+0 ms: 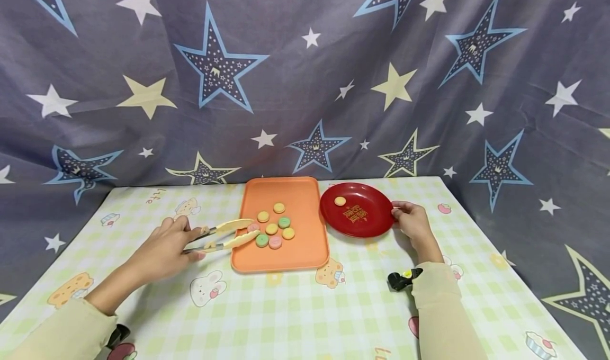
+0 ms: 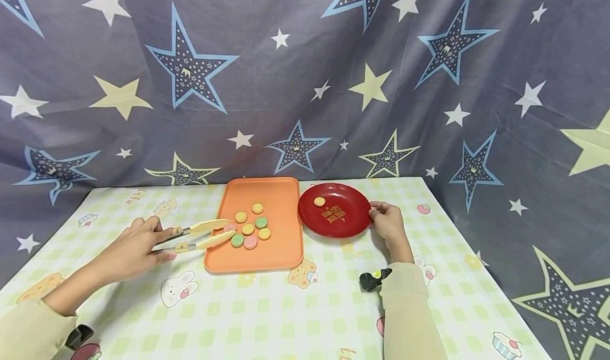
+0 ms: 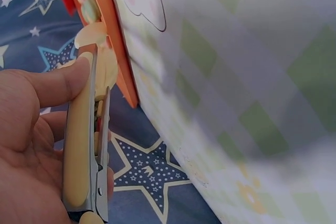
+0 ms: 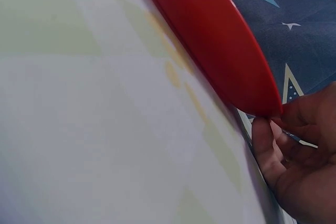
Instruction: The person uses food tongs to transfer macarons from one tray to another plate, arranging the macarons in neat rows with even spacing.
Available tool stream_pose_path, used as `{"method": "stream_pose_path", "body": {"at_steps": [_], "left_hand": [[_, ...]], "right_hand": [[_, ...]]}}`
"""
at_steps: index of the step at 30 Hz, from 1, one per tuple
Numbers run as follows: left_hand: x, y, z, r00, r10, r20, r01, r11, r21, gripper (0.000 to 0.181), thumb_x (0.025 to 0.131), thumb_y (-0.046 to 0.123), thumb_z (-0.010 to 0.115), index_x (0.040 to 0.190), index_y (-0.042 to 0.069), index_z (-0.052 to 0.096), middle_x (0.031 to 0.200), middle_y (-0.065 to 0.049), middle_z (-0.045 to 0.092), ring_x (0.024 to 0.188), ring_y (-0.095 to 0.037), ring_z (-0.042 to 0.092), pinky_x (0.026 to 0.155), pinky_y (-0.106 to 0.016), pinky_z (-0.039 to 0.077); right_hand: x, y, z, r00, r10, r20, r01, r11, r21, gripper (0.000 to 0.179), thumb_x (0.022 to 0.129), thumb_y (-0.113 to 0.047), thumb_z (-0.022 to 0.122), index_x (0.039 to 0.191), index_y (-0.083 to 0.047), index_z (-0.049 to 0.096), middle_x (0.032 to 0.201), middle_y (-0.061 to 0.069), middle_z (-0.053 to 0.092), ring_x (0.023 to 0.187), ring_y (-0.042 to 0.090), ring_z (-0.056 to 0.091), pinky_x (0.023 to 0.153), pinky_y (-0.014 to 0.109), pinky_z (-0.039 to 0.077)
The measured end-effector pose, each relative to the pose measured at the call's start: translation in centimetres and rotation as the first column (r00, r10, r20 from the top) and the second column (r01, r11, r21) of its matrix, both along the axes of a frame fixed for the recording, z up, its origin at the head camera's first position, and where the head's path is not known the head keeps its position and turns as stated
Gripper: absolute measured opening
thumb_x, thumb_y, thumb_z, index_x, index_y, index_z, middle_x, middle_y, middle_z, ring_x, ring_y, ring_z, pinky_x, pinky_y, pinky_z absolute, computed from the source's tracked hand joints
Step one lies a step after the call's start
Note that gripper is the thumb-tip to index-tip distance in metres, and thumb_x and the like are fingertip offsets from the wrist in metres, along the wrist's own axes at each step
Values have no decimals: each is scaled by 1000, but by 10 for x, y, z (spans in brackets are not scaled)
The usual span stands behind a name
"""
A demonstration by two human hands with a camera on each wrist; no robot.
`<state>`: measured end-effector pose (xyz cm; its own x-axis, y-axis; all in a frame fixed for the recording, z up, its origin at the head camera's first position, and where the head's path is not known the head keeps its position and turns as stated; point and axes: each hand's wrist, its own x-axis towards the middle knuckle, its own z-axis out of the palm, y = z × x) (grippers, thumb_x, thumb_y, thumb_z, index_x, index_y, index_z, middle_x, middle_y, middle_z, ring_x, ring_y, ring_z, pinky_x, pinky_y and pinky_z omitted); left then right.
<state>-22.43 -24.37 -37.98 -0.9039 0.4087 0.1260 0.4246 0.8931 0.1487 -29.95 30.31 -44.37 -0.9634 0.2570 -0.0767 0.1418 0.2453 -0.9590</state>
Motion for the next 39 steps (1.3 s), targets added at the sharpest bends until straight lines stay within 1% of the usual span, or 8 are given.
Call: {"method": "stream_pose_path", "body": {"at_steps": [10, 17, 22, 25, 31, 39], "left_hand": [[0, 3, 3, 999, 39, 36, -40, 999, 15, 61, 88, 32, 80, 135, -4, 64, 95, -1, 47, 83, -22, 34, 70, -35, 28], [2, 5, 3, 998, 41, 42, -42, 999, 35, 61, 89, 31, 80, 136, -4, 63, 94, -1, 46, 84, -22, 33, 70, -36, 28], [-1, 6, 2, 999, 38, 19, -38, 999, 30, 62, 89, 32, 79, 137, -3, 63, 96, -1, 46, 85, -23, 35, 71, -35, 28], [-4, 8, 3, 999, 38, 4, -38, 999, 37, 60, 90, 32, 78, 138, -1, 63, 97, -2, 46, 86, -23, 35, 72, -36, 29], [-10, 17, 7, 999, 30, -40, -27, 998, 52, 58, 90, 29, 78, 138, 1, 64, 97, -3, 47, 86, -25, 35, 72, -37, 29], [-20, 34, 7, 997, 10, -74, -5, 998, 65, 57, 90, 29, 78, 138, 1, 64, 96, -4, 46, 86, -26, 34, 73, -39, 28]], "right_hand": [[0, -1, 1, 1000, 2, 4, -2, 1000, -4, 34, 106, -4, 48, 138, 7, 55, 124, 23, 59, 83, 13, 62, 71, 23, 57], [-1, -1, 1, 1000, -1, 10, 1, 1000, -5, 34, 106, -4, 48, 138, 7, 55, 124, 23, 59, 84, 13, 61, 70, 22, 56], [-1, -2, 1, 1000, 6, 0, -6, 1000, 6, 34, 106, -3, 47, 137, 8, 55, 121, 22, 60, 82, 12, 61, 69, 22, 56], [0, -2, 2, 1000, 4, -6, -4, 1000, 10, 35, 106, -3, 47, 137, 8, 55, 120, 22, 60, 81, 11, 61, 69, 22, 56], [0, -1, 1, 1000, 4, -16, -4, 1000, 13, 35, 106, -3, 47, 137, 9, 55, 118, 21, 60, 80, 10, 61, 69, 23, 56], [0, -1, 0, 1000, 2, -27, -2, 1000, 4, 34, 105, -2, 49, 136, 11, 56, 114, 20, 61, 79, 9, 60, 67, 22, 55]]}}
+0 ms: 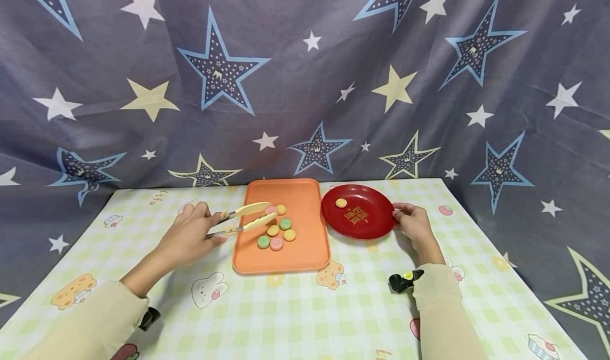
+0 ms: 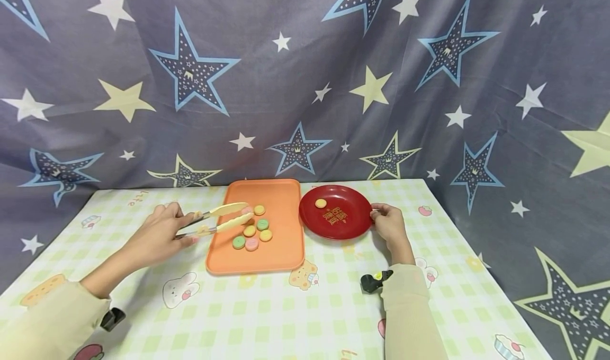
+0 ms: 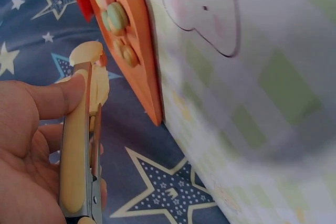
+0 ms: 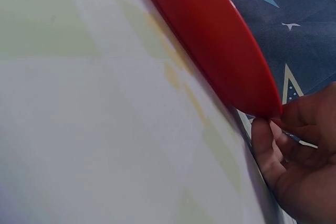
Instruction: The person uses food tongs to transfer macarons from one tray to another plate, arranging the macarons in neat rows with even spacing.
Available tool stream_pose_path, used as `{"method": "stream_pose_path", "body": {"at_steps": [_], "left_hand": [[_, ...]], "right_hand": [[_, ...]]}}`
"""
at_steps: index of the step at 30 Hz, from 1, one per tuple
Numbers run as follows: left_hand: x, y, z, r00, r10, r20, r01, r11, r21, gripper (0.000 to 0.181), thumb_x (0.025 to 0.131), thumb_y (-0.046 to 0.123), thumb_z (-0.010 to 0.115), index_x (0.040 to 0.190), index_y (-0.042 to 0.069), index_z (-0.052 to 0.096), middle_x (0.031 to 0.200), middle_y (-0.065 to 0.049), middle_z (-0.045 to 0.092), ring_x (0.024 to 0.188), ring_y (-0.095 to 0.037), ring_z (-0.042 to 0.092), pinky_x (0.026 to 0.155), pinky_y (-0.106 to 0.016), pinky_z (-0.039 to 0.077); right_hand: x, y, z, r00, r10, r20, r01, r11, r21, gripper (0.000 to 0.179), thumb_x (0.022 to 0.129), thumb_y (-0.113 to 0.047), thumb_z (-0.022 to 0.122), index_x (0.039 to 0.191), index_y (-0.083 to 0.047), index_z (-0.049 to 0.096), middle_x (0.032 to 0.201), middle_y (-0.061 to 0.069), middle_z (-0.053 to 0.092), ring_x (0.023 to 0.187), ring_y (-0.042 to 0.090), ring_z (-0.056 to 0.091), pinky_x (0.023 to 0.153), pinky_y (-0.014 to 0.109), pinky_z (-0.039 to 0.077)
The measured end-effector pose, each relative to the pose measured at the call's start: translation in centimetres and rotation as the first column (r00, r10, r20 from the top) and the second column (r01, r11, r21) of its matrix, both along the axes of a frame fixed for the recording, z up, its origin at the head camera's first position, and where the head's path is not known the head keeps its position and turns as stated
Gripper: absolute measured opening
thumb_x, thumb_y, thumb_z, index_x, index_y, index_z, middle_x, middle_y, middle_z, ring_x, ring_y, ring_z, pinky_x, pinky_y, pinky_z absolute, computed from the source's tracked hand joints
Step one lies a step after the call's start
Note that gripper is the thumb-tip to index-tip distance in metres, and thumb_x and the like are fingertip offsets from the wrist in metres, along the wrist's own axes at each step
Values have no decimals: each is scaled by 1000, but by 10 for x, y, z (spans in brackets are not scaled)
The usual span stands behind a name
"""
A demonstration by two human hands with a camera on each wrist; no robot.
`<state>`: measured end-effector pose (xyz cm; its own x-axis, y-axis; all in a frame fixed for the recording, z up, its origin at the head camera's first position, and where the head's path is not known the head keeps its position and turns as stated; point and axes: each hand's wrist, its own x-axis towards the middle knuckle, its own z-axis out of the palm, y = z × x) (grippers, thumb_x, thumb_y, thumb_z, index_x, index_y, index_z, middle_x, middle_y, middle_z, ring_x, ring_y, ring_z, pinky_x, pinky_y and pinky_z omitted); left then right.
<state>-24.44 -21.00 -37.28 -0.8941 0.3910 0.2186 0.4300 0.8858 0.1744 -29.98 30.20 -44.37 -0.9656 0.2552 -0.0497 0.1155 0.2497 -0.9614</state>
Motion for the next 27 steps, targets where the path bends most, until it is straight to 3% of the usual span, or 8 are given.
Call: {"method": "stream_pose_path", "body": {"at_steps": [27], "left_hand": [[-36, 82, -1, 999, -52, 0, 52, 998, 24, 53, 94, 28, 73, 140, 4, 63, 94, -5, 39, 89, -27, 32, 75, -39, 26]], "right_hand": [[0, 0, 1, 1000, -2, 11, 2, 1000, 2, 34, 106, -3, 49, 136, 9, 56, 123, 25, 60, 84, 14, 61, 69, 21, 55]]}}
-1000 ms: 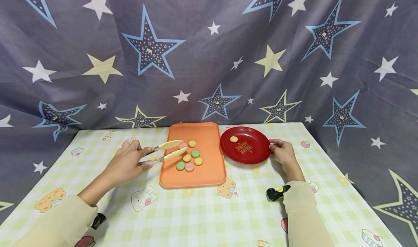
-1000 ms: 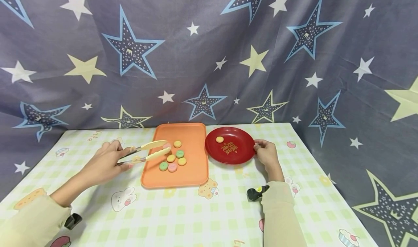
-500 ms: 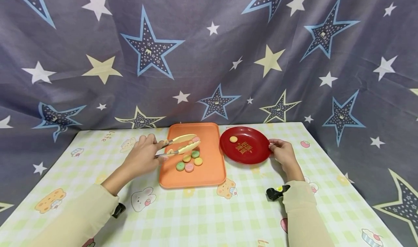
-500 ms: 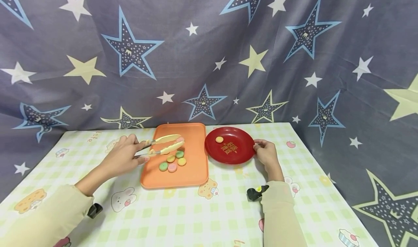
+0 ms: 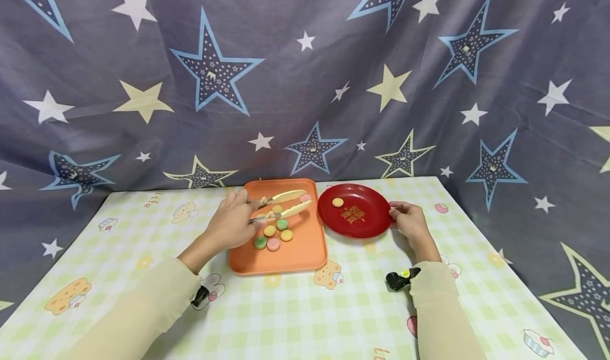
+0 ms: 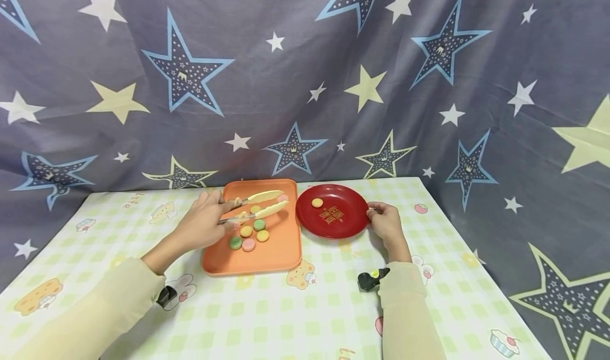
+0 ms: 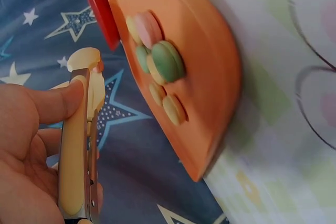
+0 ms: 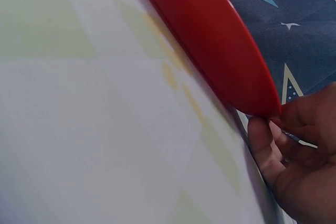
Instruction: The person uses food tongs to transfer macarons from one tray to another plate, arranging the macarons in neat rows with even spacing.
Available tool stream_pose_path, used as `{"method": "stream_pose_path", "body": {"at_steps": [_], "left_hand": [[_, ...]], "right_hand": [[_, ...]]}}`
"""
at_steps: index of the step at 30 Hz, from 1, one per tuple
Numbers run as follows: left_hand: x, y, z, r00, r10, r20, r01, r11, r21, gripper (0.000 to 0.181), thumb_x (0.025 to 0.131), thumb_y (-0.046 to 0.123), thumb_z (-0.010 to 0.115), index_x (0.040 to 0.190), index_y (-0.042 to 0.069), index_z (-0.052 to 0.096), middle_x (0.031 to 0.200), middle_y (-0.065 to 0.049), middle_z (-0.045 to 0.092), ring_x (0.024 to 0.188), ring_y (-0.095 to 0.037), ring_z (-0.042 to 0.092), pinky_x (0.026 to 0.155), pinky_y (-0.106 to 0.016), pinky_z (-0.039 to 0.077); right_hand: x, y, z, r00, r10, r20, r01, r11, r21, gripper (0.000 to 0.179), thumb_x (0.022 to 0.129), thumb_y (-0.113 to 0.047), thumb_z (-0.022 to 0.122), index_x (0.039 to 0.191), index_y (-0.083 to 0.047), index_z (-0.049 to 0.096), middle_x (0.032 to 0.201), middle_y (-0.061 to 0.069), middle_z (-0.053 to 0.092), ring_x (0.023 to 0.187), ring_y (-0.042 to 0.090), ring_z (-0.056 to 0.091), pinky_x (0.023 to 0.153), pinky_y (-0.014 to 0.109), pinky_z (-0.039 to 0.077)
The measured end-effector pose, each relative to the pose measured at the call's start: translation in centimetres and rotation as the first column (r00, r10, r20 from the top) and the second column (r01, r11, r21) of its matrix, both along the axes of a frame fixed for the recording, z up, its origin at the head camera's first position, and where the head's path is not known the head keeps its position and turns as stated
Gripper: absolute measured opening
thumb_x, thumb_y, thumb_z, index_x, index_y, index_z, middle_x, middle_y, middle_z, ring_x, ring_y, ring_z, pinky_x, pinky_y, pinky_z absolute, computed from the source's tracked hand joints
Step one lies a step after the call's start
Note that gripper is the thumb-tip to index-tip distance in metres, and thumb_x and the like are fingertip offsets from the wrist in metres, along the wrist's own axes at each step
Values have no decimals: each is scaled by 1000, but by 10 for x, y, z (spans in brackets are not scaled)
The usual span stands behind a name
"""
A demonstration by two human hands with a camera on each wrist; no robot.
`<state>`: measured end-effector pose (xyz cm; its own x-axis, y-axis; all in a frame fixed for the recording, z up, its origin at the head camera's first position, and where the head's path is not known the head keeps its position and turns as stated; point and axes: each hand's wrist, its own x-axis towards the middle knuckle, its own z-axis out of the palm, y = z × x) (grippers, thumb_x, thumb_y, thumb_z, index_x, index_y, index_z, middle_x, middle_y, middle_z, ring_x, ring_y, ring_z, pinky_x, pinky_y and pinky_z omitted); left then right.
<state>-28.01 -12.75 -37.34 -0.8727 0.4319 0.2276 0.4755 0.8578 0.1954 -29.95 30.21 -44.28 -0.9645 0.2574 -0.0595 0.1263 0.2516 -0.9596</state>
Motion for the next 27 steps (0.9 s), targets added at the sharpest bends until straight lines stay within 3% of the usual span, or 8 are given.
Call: {"method": "stream_pose_path", "body": {"at_steps": [6, 27], "left_hand": [[-7, 17, 0, 1000, -10, 3, 10, 1000, -6, 56, 94, 30, 73, 142, 3, 61, 91, -6, 34, 88, -27, 28, 75, -39, 22], [-25, 82, -4, 999, 0, 54, 5, 995, -101, 60, 98, 38, 69, 149, 12, 55, 98, -5, 41, 91, -27, 32, 79, -38, 26]], "right_hand": [[-2, 1, -2, 1000, 2, 1, -2, 1000, -4, 33, 106, -4, 50, 135, 9, 57, 121, 24, 60, 84, 14, 61, 69, 21, 55], [-2, 4, -2, 1000, 10, -12, -10, 1000, -5, 32, 105, -3, 51, 134, 9, 58, 115, 19, 62, 80, 10, 60, 69, 21, 55]]}}
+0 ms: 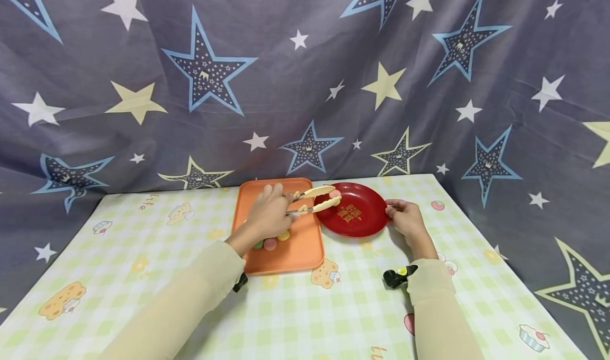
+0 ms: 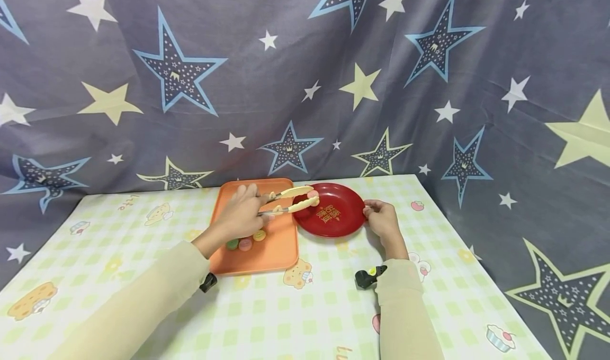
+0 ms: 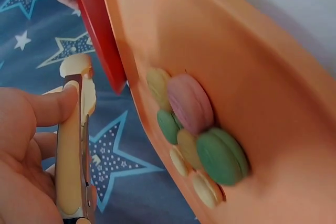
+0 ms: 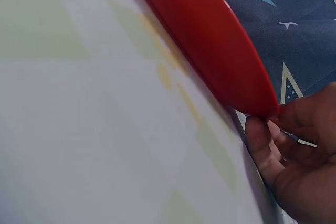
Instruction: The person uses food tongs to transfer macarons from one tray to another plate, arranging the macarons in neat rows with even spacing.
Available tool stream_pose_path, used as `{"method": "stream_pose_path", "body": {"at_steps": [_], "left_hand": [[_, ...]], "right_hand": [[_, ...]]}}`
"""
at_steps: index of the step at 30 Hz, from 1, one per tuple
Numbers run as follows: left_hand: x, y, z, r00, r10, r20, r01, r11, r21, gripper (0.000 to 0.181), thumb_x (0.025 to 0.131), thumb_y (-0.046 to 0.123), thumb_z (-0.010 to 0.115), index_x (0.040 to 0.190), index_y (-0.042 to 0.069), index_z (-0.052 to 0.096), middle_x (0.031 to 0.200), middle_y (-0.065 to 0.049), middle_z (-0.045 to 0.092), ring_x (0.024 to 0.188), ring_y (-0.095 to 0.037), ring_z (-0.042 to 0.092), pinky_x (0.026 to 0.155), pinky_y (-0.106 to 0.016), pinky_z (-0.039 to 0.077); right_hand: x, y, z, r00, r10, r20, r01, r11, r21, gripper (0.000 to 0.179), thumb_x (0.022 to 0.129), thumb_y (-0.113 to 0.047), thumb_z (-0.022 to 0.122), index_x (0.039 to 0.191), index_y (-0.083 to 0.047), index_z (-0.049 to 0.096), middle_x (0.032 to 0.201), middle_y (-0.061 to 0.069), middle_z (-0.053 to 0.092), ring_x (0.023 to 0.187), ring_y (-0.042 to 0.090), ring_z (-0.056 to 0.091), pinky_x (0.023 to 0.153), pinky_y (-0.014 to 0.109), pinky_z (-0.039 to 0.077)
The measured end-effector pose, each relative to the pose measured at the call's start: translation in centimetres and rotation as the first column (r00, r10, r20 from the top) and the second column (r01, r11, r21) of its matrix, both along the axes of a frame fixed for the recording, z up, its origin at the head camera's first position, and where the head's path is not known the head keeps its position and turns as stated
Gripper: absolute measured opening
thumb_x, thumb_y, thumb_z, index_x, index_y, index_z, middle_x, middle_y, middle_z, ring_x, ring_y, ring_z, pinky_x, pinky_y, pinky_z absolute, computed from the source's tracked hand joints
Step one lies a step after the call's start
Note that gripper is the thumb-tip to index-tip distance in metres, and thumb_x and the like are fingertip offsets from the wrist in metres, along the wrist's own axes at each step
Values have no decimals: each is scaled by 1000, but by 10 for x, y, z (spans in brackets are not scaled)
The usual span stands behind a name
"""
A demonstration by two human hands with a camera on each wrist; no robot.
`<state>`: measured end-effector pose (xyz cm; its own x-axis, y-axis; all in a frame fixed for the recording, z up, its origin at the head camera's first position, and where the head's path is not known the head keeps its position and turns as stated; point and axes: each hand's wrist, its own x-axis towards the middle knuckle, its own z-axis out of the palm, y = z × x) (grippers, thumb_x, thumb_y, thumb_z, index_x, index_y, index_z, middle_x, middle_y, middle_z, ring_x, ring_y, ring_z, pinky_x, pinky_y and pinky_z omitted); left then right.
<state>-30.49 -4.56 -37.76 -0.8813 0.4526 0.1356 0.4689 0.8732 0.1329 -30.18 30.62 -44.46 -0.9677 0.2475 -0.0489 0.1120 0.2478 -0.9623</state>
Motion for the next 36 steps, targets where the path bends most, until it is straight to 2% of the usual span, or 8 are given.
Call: {"method": "stream_pose_path", "body": {"at_steps": [12, 21, 29, 36], "left_hand": [[-5, 36, -3, 998, -30, -47, 27, 999, -46, 43, 95, 34, 71, 130, 9, 69, 101, -5, 43, 97, -26, 35, 86, -38, 32], [-9, 48, -9, 997, -27, -75, 21, 996, -89, 28, 96, 31, 69, 113, 9, 70, 104, -6, 42, 100, -27, 36, 88, -37, 31], [-14, 52, -10, 997, -22, -74, 13, 993, -115, 27, 97, 30, 67, 113, 10, 70, 101, -5, 41, 97, -25, 34, 85, -36, 30], [-17, 57, -11, 998, -16, -57, 8, 990, -141, 37, 97, 35, 67, 123, 9, 69, 103, -3, 40, 97, -25, 33, 83, -35, 28]], "right_hand": [[-1, -2, -2, 1000, -13, 19, 13, 1000, 3, 33, 105, -3, 51, 136, 8, 58, 122, 23, 61, 84, 14, 61, 70, 21, 55], [-3, -1, -2, 1000, -11, 8, 11, 1000, 4, 33, 105, -3, 51, 135, 9, 58, 122, 24, 61, 84, 15, 61, 69, 20, 55], [-2, -2, -1, 1000, -17, 12, 17, 1000, 3, 33, 105, -3, 51, 136, 8, 58, 122, 23, 61, 84, 14, 61, 69, 21, 55], [-2, 0, -1, 1000, -14, 10, 14, 1000, 7, 34, 106, -4, 51, 136, 8, 58, 124, 24, 61, 85, 14, 61, 70, 21, 55]]}}
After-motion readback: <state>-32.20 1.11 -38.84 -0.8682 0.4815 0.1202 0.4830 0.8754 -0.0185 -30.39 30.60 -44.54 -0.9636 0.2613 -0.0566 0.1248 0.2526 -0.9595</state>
